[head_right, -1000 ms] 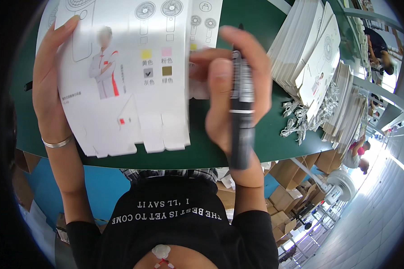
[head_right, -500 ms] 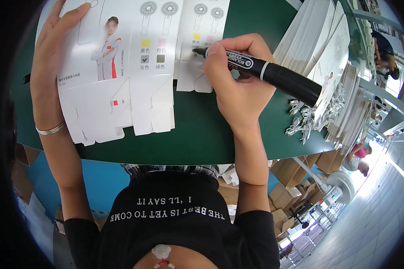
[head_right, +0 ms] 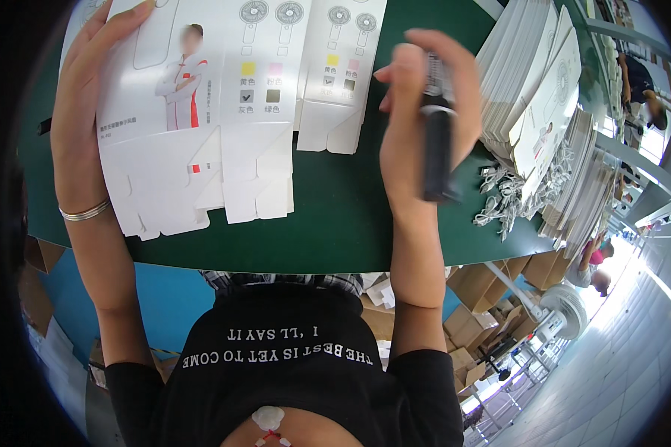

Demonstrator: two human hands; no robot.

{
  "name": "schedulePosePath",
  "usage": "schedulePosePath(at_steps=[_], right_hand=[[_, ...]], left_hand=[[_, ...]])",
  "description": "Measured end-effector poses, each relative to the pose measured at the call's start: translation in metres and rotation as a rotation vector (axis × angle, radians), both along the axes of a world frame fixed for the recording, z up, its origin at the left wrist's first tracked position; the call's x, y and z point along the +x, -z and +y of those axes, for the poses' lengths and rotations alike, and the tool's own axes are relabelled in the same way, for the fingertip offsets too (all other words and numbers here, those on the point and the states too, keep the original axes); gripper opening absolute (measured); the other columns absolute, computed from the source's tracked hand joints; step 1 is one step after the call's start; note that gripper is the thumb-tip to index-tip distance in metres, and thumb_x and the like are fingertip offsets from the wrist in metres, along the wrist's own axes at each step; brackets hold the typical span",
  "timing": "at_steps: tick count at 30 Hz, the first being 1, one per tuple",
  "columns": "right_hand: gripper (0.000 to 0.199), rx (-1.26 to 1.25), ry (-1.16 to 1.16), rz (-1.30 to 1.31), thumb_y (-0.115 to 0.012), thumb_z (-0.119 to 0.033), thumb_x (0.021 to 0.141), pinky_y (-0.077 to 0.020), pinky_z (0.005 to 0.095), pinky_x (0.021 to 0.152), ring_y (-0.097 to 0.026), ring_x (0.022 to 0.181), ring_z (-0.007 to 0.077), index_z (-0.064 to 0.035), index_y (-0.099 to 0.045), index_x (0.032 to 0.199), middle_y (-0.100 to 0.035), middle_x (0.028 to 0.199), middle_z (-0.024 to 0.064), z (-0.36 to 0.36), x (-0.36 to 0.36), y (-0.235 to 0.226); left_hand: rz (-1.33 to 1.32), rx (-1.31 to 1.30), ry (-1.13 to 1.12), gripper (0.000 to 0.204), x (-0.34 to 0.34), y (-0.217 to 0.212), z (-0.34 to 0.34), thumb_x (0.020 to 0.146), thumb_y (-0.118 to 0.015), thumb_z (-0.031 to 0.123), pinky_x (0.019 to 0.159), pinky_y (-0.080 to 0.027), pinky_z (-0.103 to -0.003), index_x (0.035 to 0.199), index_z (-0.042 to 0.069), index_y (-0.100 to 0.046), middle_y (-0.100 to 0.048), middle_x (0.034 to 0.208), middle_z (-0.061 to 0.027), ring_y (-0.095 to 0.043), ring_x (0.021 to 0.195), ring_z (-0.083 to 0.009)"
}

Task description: Mark product color variants on fan packaging boxes using a black marker pen.

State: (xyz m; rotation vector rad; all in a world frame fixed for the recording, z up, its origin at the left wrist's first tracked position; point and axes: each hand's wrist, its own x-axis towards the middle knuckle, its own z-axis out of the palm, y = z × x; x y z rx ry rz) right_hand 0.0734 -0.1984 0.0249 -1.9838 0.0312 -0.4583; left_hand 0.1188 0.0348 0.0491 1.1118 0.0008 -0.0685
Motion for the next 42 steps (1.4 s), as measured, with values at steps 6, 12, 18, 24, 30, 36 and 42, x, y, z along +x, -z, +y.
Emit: schedulePosePath(at_steps=[6,12,18,24,30,36,42], right_hand=[[0.027,-0.061,-0.041,0.124,-0.075,-0.009,0.084,-0.0452,0.0203,0.060,-0.055,0.066,0.0066,-0.0031,-0.057,0.103,-0.062,0.076,0.0019,-0.007,0.005,0.012],[0.033,0.040,-0.049,0.128,-0.074,-0.009,0.085,-0.0463,0.0206,0.063,-0.056,0.069,0.0074,-0.0031,-0.051,0.109,-0.063,0.079,0.0035,-0.006,0.004,0.009],[0.035,0.074,-0.020,0.171,-0.075,-0.008,0.085,-0.0466,0.0212,0.064,-0.055,0.071,0.0078,-0.0037,-0.050,0.108,-0.062,0.083,0.0042,-0.006,0.005,0.011],[0.033,0.147,-0.021,-0.028,-0.068,-0.002,0.089,-0.0449,0.0194,0.062,-0.058,0.068,0.0066,-0.0057,-0.044,0.110,-0.066,0.090,0.0097,0.002,-0.004,-0.004],[0.033,0.296,-0.197,-0.075,-0.063,0.001,0.092,-0.0434,0.0194,0.064,-0.056,0.070,0.0056,-0.0058,-0.037,0.112,-0.067,0.096,0.0119,0.029,-0.019,-0.008],[0.029,0.091,-0.137,-0.021,-0.049,-0.022,0.103,-0.0450,0.0235,0.062,-0.059,0.071,0.0117,-0.0024,-0.042,0.122,-0.068,0.092,0.0155,0.026,-0.016,-0.007],[0.012,0.169,-0.113,0.135,-0.061,-0.008,0.092,-0.0364,0.0169,0.052,-0.048,0.058,0.0013,0.0025,-0.065,0.094,-0.061,0.069,-0.0014,0.004,-0.008,-0.015]], left_hand=[[0.006,0.068,-0.104,0.057,-0.004,-0.002,-0.008,0.084,-0.054,0.002,0.091,-0.053,-0.032,0.136,-0.013,-0.037,-0.057,0.125,-0.0297,-0.064,0.110,-0.0269],[-0.020,-0.176,0.060,0.058,0.000,0.000,0.006,0.084,-0.054,0.002,0.093,-0.053,-0.033,0.136,-0.016,-0.035,-0.056,0.126,-0.0303,-0.064,0.111,-0.0281],[0.064,-0.071,0.081,0.048,-0.001,0.027,0.034,0.088,-0.053,0.012,0.087,-0.054,-0.031,0.131,-0.008,-0.044,-0.059,0.123,-0.0228,-0.065,0.108,-0.0227],[0.234,0.134,0.047,0.036,0.003,0.040,0.061,0.094,-0.054,0.032,0.069,-0.058,-0.025,0.118,0.008,-0.064,-0.069,0.111,-0.0087,-0.071,0.092,-0.0128],[0.223,0.177,-0.184,0.038,-0.008,0.038,0.042,0.094,-0.053,0.031,0.071,-0.058,-0.025,0.120,0.005,-0.062,-0.068,0.113,-0.0126,-0.070,0.095,-0.0143],[0.042,0.204,-0.103,0.044,-0.001,0.024,0.036,0.090,-0.053,0.021,0.081,-0.054,-0.028,0.127,-0.003,-0.052,-0.062,0.120,-0.0184,-0.065,0.105,-0.0194],[-0.047,0.204,-0.066,0.058,0.007,0.012,0.015,0.085,-0.054,0.007,0.096,-0.047,-0.032,0.137,-0.013,-0.037,-0.054,0.130,-0.0260,-0.058,0.117,-0.0261]])
